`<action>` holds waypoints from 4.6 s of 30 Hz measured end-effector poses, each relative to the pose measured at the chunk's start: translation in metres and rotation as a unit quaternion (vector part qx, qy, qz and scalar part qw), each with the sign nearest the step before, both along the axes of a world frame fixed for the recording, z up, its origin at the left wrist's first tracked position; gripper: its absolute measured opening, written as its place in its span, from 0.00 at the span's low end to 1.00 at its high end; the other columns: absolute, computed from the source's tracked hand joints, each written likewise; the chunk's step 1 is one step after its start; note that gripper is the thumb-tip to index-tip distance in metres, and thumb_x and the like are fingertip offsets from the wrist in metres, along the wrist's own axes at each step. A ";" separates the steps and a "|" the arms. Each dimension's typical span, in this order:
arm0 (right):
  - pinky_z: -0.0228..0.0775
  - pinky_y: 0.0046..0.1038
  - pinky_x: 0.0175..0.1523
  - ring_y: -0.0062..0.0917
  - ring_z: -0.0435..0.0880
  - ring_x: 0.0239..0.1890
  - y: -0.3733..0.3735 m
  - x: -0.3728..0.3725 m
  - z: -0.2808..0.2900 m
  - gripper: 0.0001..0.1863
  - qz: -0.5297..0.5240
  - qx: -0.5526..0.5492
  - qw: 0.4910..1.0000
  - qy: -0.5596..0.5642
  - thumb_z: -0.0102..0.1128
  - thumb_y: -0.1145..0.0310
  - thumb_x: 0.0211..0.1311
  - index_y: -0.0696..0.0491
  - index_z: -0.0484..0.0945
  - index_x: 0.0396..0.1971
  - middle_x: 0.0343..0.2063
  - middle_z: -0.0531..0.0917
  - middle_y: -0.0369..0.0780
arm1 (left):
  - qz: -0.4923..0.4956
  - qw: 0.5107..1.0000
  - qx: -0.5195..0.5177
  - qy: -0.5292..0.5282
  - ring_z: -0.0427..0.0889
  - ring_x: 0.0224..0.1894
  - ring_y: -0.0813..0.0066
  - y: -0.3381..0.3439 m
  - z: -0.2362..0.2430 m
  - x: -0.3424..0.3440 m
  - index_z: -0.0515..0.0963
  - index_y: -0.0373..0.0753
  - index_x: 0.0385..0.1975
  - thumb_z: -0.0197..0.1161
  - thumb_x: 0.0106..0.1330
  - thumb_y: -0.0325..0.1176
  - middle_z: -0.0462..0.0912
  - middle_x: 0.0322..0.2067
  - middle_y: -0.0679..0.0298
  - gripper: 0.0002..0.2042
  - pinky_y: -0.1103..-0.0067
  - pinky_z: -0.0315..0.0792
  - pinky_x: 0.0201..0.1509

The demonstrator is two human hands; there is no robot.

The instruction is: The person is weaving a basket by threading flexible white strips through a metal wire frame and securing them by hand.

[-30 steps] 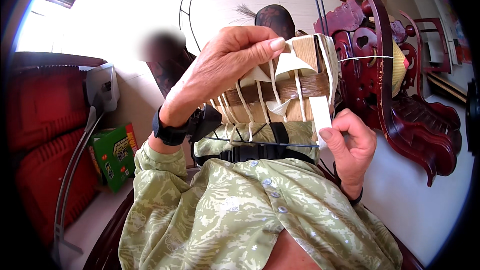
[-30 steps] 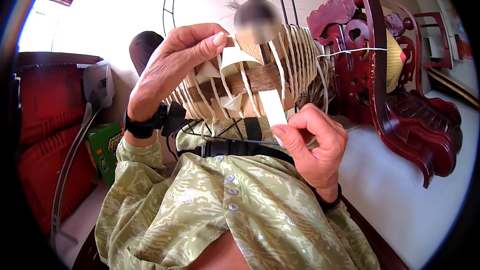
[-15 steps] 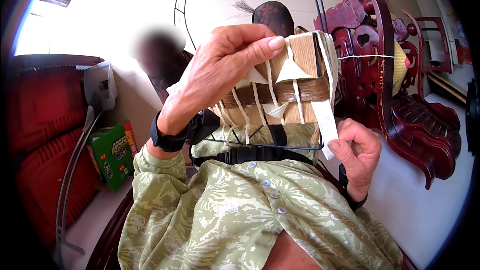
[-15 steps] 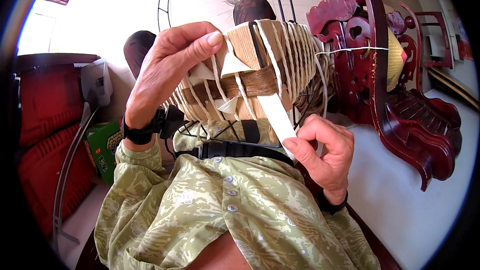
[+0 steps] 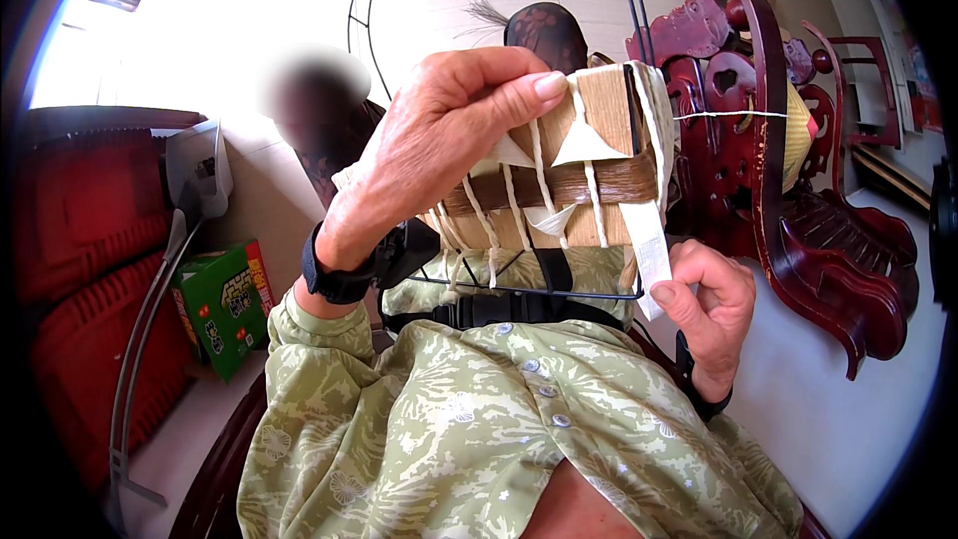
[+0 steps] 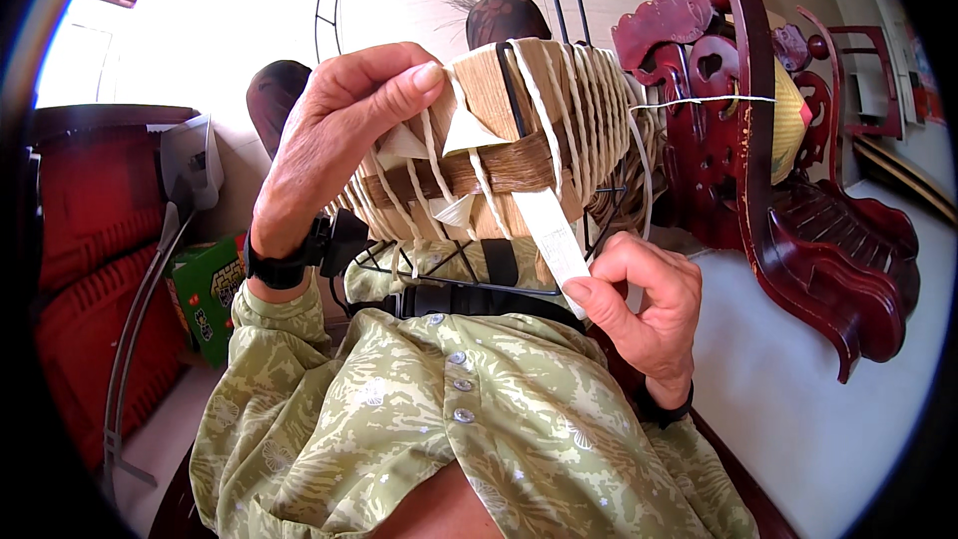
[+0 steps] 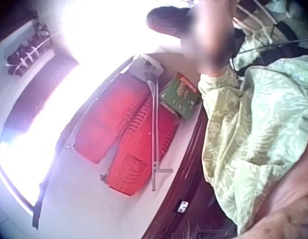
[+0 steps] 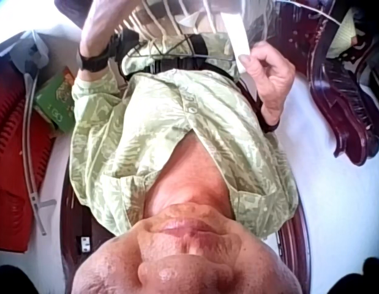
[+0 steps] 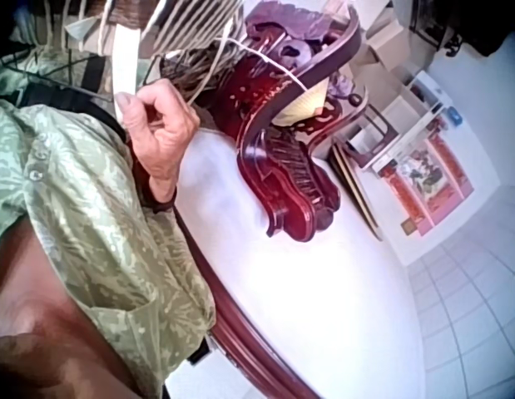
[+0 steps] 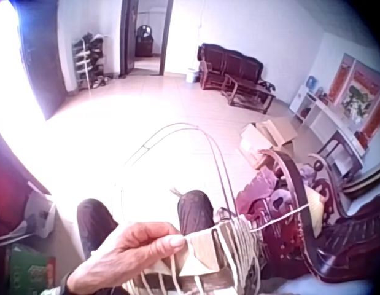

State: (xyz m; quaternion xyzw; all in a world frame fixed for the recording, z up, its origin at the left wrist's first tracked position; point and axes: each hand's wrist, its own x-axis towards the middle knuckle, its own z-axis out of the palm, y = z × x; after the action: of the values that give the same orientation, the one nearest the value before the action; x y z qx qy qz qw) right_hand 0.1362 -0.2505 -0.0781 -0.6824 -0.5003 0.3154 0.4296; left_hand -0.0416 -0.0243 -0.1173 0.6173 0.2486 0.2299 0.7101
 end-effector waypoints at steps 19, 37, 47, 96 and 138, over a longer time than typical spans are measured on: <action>0.62 0.21 0.24 0.17 0.73 0.18 0.016 -0.003 0.006 0.09 0.021 0.013 0.999 -0.033 0.71 0.76 0.55 0.59 0.77 0.23 0.19 0.78 0.36 | -0.023 0.999 0.048 -0.004 0.74 0.28 0.89 -0.006 0.013 0.013 0.82 0.31 0.38 0.74 0.62 0.37 0.79 0.24 0.72 0.15 0.86 0.69 0.30; 0.65 0.22 0.27 0.21 0.76 0.20 0.013 0.005 -0.002 0.09 0.038 0.019 0.999 0.007 0.70 0.76 0.55 0.59 0.76 0.23 0.19 0.78 0.38 | -0.031 0.998 0.058 -0.002 0.75 0.32 0.86 -0.002 0.020 0.015 0.82 0.33 0.41 0.63 0.71 0.46 0.81 0.28 0.70 0.18 0.85 0.70 0.36; 0.68 0.19 0.29 0.14 0.77 0.22 0.011 0.003 0.006 0.08 -0.047 -0.028 0.994 0.090 0.66 0.73 0.62 0.59 0.78 0.27 0.20 0.81 0.34 | -0.015 0.992 0.113 -0.050 0.81 0.39 0.83 -0.016 0.036 0.036 0.76 0.35 0.49 0.66 0.69 0.43 0.84 0.35 0.64 0.18 0.84 0.76 0.45; 0.73 0.20 0.36 0.15 0.83 0.28 0.043 0.032 -0.028 0.08 0.134 -0.139 0.959 0.209 0.67 0.71 0.64 0.60 0.81 0.34 0.25 0.86 0.37 | 0.192 0.969 0.154 -0.036 0.74 0.36 0.90 0.067 -0.030 0.004 0.83 0.39 0.39 0.65 0.70 0.38 0.82 0.32 0.74 0.09 0.88 0.68 0.42; 0.67 0.29 0.31 0.30 0.77 0.25 0.104 0.004 0.031 0.08 0.264 0.183 0.946 0.047 0.71 0.75 0.52 0.61 0.81 0.22 0.23 0.82 0.42 | 0.173 0.901 0.360 -0.172 0.87 0.38 0.58 -0.044 -0.003 -0.016 0.78 0.25 0.43 0.64 0.64 0.21 0.87 0.35 0.51 0.09 0.62 0.79 0.52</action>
State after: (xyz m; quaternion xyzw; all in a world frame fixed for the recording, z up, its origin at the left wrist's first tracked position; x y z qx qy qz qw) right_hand 0.1404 -0.1466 -0.0468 -0.4201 -0.6910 0.3518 0.4715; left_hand -0.0579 -0.0680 -0.1205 0.7286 0.1257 0.5257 0.4207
